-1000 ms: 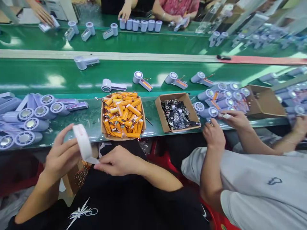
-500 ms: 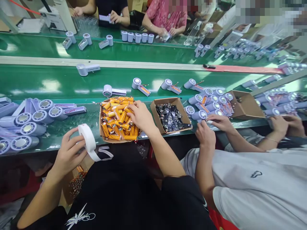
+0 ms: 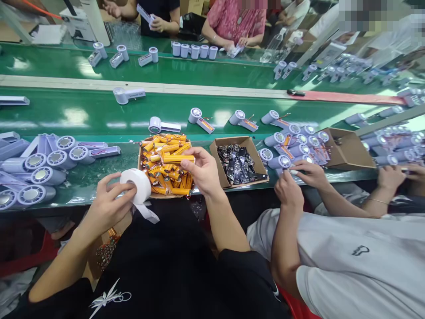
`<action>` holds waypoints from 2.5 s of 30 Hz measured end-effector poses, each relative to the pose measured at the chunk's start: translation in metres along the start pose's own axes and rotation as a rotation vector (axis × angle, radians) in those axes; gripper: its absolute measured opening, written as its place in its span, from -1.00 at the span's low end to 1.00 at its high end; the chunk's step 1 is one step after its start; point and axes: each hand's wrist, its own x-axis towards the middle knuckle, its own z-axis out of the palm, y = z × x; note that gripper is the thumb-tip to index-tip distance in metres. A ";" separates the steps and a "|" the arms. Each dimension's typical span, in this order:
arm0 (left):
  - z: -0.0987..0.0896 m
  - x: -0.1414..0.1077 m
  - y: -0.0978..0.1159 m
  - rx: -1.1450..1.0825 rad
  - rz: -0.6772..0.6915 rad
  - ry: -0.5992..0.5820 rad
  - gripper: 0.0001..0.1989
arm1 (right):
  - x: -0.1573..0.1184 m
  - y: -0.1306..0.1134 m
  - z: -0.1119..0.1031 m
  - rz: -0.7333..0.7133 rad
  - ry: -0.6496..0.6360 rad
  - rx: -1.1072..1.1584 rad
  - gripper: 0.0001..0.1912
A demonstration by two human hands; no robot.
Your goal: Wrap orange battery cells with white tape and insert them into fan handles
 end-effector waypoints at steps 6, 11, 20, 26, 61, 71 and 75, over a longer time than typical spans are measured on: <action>0.006 0.013 0.011 0.141 0.034 -0.058 -0.61 | -0.038 0.019 0.024 -0.100 0.164 -0.188 -0.54; 0.010 0.018 0.016 0.176 0.044 -0.068 -0.60 | -0.050 0.035 0.037 -0.193 0.205 -0.314 -0.56; -0.004 0.026 0.004 0.212 0.119 -0.105 -0.56 | -0.049 0.023 0.026 0.040 -0.059 -0.283 -0.61; -0.010 0.024 -0.006 0.172 0.194 -0.053 -0.29 | -0.020 -0.027 0.016 0.036 -0.361 -0.560 -0.68; 0.053 0.133 -0.120 -0.150 -0.114 -0.189 -0.54 | -0.062 0.002 -0.082 -0.126 0.525 0.248 -0.35; 0.161 0.316 -0.136 0.233 0.117 -0.760 -0.54 | -0.085 -0.010 -0.095 -0.160 0.568 0.342 -0.38; 0.166 0.336 -0.148 0.356 0.050 -0.812 -0.47 | -0.093 -0.009 -0.103 -0.135 0.593 0.352 -0.39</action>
